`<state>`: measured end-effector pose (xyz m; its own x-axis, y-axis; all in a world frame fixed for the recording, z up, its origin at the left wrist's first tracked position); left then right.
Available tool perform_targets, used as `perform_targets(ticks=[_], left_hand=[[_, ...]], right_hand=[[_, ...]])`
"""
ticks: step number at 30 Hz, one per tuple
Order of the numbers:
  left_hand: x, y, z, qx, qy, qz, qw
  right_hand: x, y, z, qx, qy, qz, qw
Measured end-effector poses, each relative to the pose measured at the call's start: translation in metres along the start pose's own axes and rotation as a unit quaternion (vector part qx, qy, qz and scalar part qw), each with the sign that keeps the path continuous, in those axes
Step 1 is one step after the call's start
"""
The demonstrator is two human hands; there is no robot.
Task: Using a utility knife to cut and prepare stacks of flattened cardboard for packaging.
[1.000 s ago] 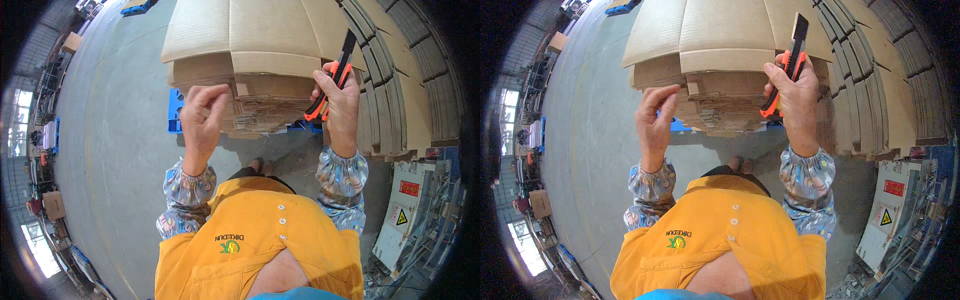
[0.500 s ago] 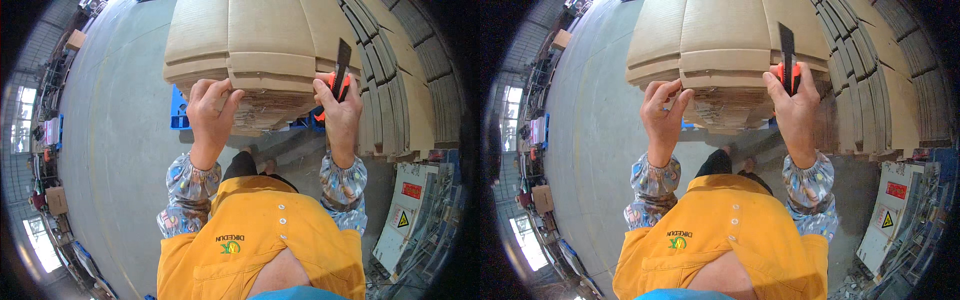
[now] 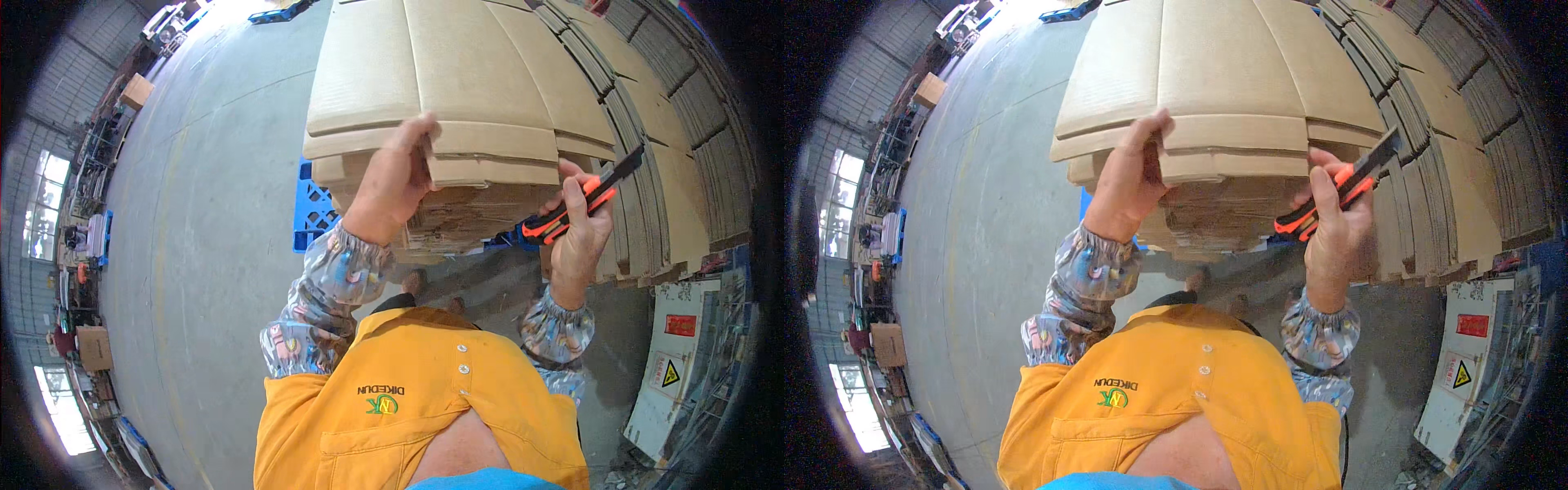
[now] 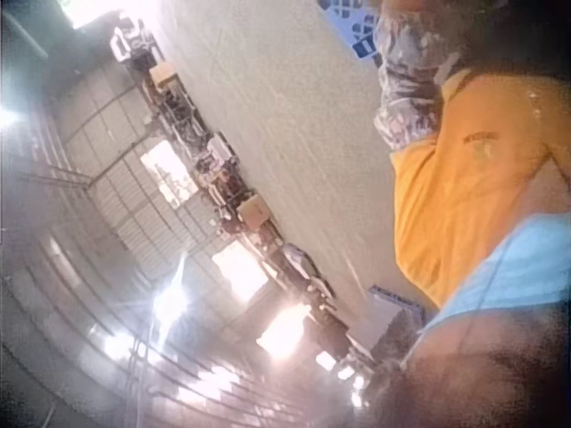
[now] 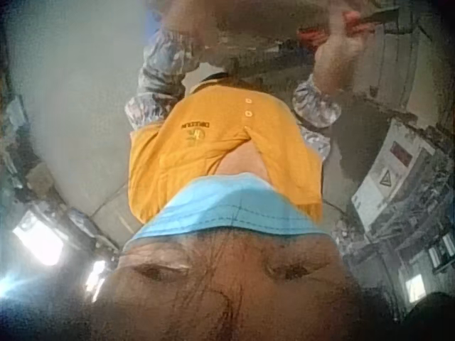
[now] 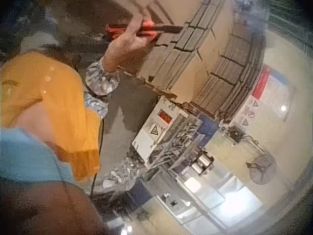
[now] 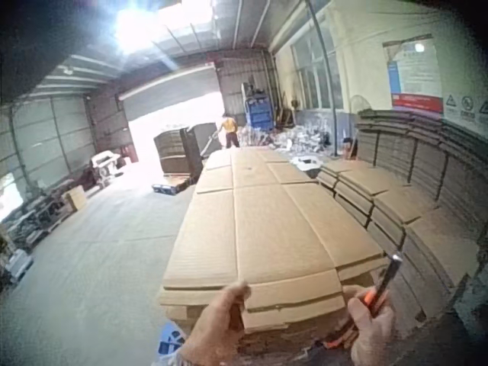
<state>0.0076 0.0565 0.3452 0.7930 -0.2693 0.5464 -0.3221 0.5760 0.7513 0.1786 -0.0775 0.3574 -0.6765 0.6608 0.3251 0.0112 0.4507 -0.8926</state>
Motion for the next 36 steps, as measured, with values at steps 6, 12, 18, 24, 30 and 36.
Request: perform_targets(ticks=[6, 12, 18, 24, 30, 36], left_hand=[[0.019, 0.002, 0.017, 0.002, 0.01, -0.04, 0.999], [0.038, 0.009, 0.02, 0.009, -0.011, -0.015, 1.0], [0.056, 0.021, 0.025, 0.03, -0.03, -0.016, 0.999], [0.072, 0.022, 0.024, 0.03, -0.05, 0.006, 0.998], [0.083, 0.024, 0.024, 0.021, -0.112, -0.013, 0.993], [0.078, 0.022, 0.023, 0.007, -0.067, -0.071, 0.995]], right_hand=[[-0.017, 0.017, 0.046, 0.03, 0.044, -0.035, 0.998], [0.016, 0.046, 0.07, 0.153, -0.009, -0.15, 0.977], [0.043, 0.04, 0.056, 0.08, -0.041, -0.136, 0.987], [0.058, 0.031, 0.036, 0.061, -0.01, -0.17, 0.984], [0.065, 0.035, 0.025, -0.001, -0.006, -0.187, 0.982], [0.07, 0.033, 0.025, -0.04, 0.068, -0.135, 0.988]])
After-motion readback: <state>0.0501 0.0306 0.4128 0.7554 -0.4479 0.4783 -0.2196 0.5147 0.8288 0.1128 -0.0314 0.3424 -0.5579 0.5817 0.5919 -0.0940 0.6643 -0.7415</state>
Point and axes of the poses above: each hand's wrist, its own z-axis away from the middle knuckle, its own x-axis out of the palm, y = z × x, the point moved 3 cm from there along -z, towards the middle knuckle, and after that the axes turned 6 degrees about -x, right-handed, at the moved point
